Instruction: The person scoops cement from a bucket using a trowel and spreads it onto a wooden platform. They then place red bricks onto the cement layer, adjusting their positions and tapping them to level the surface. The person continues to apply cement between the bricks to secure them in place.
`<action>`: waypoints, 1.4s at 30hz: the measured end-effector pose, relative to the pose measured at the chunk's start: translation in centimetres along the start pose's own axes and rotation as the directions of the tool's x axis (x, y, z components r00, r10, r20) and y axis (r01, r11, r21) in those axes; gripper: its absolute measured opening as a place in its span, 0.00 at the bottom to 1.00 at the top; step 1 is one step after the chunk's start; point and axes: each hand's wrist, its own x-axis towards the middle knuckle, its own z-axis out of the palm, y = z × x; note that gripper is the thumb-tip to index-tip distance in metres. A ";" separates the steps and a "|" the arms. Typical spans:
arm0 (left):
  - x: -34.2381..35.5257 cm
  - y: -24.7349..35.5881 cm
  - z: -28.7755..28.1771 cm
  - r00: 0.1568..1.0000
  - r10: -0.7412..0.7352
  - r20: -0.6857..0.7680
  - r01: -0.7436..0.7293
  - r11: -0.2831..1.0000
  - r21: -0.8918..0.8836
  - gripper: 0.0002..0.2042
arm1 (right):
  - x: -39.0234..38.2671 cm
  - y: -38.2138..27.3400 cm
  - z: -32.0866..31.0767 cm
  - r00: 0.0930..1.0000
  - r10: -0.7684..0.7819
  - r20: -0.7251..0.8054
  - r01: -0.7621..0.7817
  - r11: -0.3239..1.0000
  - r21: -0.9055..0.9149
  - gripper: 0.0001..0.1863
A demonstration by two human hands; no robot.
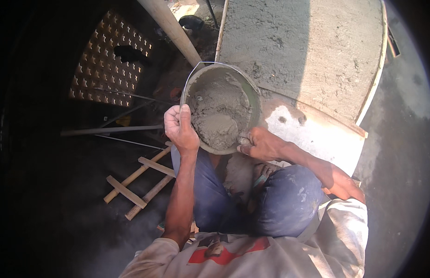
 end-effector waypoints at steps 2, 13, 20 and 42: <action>0.9 -0.1 -0.1 0.998 -0.051 -0.027 0.051 0.999 0.006 0.08 | -1.0 -0.2 -1.0 1.000 -0.001 -0.008 0.001 0.999 0.036 0.14; 2.9 -1.4 -1.5 0.992 -0.069 -0.107 0.081 0.991 0.110 0.10 | -6.6 1.4 -16.5 0.995 0.079 0.065 -0.100 0.880 0.463 0.09; 2.9 -0.6 -0.3 0.996 -0.026 -0.082 0.040 0.982 0.182 0.10 | -3.7 11.0 -22.0 0.882 0.439 0.169 -0.433 0.619 0.656 0.19; -1.3 0.8 0.9 0.960 0.035 0.277 -0.030 0.999 -0.024 0.07 | 1.5 4.0 -4.9 0.987 0.160 -0.024 -0.131 0.702 -0.700 0.11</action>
